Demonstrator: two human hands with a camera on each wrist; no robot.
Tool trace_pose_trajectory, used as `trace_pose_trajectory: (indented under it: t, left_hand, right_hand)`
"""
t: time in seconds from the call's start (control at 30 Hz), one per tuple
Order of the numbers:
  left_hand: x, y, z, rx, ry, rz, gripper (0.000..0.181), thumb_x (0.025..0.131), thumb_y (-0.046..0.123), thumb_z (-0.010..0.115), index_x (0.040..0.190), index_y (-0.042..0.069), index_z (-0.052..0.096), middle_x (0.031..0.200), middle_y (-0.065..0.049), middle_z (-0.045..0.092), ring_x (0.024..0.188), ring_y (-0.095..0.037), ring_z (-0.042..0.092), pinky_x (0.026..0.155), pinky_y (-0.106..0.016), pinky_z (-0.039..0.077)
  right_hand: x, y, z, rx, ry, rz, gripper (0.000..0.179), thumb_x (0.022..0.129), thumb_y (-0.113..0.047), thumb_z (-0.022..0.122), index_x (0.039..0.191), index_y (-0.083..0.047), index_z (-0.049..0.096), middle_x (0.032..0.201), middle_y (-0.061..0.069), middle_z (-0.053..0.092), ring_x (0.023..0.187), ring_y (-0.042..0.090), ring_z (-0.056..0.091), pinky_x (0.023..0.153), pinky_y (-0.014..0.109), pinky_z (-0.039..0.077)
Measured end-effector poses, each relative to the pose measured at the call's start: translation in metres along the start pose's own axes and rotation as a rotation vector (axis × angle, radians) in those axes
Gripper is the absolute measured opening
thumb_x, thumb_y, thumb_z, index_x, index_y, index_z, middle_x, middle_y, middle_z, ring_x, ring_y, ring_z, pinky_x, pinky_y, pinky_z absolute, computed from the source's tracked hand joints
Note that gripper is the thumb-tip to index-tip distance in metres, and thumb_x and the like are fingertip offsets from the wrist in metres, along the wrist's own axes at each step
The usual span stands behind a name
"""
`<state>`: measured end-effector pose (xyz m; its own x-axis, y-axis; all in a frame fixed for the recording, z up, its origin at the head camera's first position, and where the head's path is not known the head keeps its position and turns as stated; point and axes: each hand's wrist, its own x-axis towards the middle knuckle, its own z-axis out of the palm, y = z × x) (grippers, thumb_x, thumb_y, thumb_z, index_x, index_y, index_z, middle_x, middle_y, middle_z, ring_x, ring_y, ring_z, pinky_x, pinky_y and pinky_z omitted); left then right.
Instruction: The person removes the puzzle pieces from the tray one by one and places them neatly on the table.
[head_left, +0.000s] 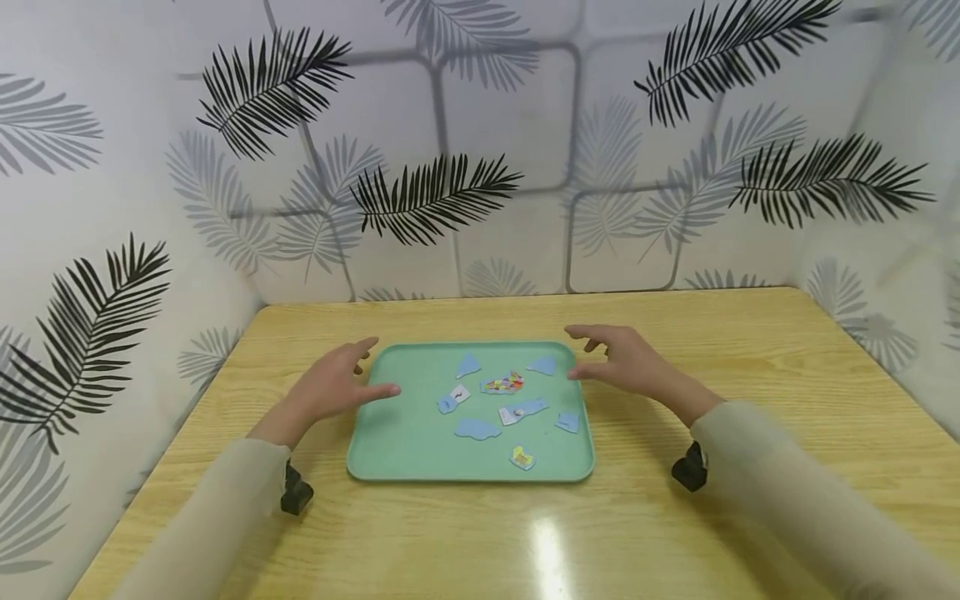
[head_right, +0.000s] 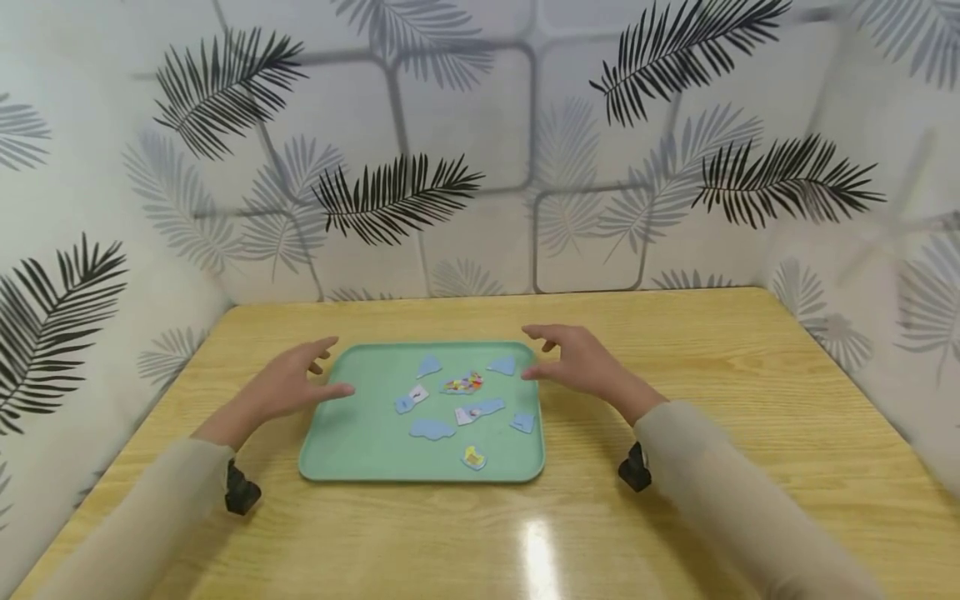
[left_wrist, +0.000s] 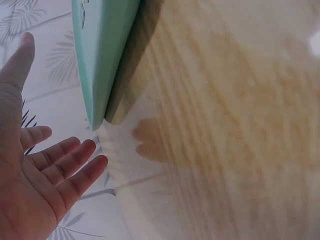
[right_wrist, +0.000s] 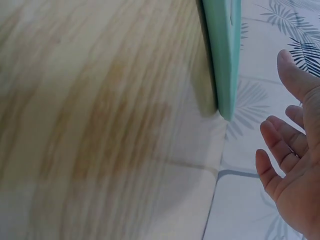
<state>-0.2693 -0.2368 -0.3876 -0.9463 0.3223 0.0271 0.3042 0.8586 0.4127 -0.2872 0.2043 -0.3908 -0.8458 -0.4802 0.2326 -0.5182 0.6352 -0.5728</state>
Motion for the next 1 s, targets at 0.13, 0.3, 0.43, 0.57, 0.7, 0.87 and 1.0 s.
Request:
trace_pose_trajectory:
  t: [0.13, 0.3, 0.43, 0.57, 0.7, 0.87, 1.0]
  left_hand:
    - [-0.001, -0.003, 0.002, -0.087, -0.034, -0.047, 0.104, 0.079, 0.064, 0.069, 0.151, 0.001, 0.029, 0.133, -0.025, 0.050, 0.110, -0.037, 0.058, 0.088, -0.051, 0.047]
    - [-0.001, -0.005, 0.005, -0.173, -0.059, -0.086, 0.100, 0.081, 0.055, 0.073, 0.150, -0.002, 0.028, 0.130, -0.025, 0.052, 0.108, -0.034, 0.059, 0.086, -0.047, 0.049]
    - [-0.001, -0.007, 0.007, -0.309, -0.075, -0.135, 0.096, 0.083, 0.045, 0.076, 0.150, -0.002, 0.027, 0.128, -0.024, 0.051, 0.106, -0.034, 0.058, 0.076, -0.039, 0.054]
    - [0.001, -0.009, 0.011, -0.387, -0.081, -0.176, 0.092, 0.083, 0.035, 0.078, 0.148, -0.006, 0.029, 0.125, -0.023, 0.051, 0.102, -0.031, 0.057, 0.069, -0.033, 0.054]
    - [0.002, -0.010, 0.014, -0.379, -0.080, -0.180, 0.087, 0.083, 0.028, 0.079, 0.146, -0.010, 0.031, 0.119, -0.020, 0.053, 0.097, -0.028, 0.054, 0.067, -0.032, 0.052]
    - [0.003, -0.013, 0.016, -0.338, -0.076, -0.151, 0.080, 0.084, 0.019, 0.078, 0.143, -0.013, 0.034, 0.104, -0.014, 0.055, 0.084, -0.022, 0.050, 0.066, -0.031, 0.047]
    - [0.003, -0.014, 0.016, -0.347, -0.085, -0.147, 0.075, 0.085, 0.012, 0.076, 0.142, -0.012, 0.035, 0.098, -0.013, 0.054, 0.078, -0.020, 0.050, 0.065, -0.031, 0.047]
  right_hand:
    - [0.007, 0.002, 0.008, 0.051, -0.028, 0.039, 0.068, 0.079, -0.031, 0.082, 0.136, -0.003, 0.056, 0.127, 0.014, 0.060, 0.093, 0.024, 0.056, 0.074, 0.038, 0.045]
    - [0.015, 0.006, 0.013, 0.098, -0.051, 0.080, 0.063, 0.079, -0.029, 0.083, 0.132, -0.004, 0.060, 0.125, 0.013, 0.062, 0.088, 0.021, 0.053, 0.069, 0.034, 0.044]
    - [0.022, 0.009, 0.017, 0.109, -0.071, 0.110, 0.062, 0.078, -0.029, 0.083, 0.130, -0.003, 0.061, 0.123, 0.012, 0.062, 0.087, 0.022, 0.052, 0.071, 0.033, 0.044]
    - [0.028, 0.009, 0.022, 0.113, -0.094, 0.143, 0.062, 0.078, -0.029, 0.084, 0.129, -0.004, 0.062, 0.120, 0.011, 0.062, 0.084, 0.023, 0.048, 0.070, 0.033, 0.041]
    - [0.031, 0.009, 0.027, 0.100, -0.106, 0.164, 0.060, 0.077, -0.028, 0.084, 0.128, -0.005, 0.063, 0.115, 0.009, 0.061, 0.082, 0.023, 0.045, 0.069, 0.033, 0.039]
    - [0.033, 0.009, 0.033, 0.083, -0.101, 0.163, 0.055, 0.077, -0.024, 0.084, 0.125, -0.005, 0.065, 0.111, 0.007, 0.059, 0.083, 0.023, 0.045, 0.070, 0.033, 0.039]
    - [0.034, 0.008, 0.035, 0.088, -0.100, 0.178, 0.053, 0.078, -0.021, 0.084, 0.125, -0.004, 0.065, 0.112, 0.008, 0.058, 0.086, 0.023, 0.045, 0.072, 0.034, 0.039]
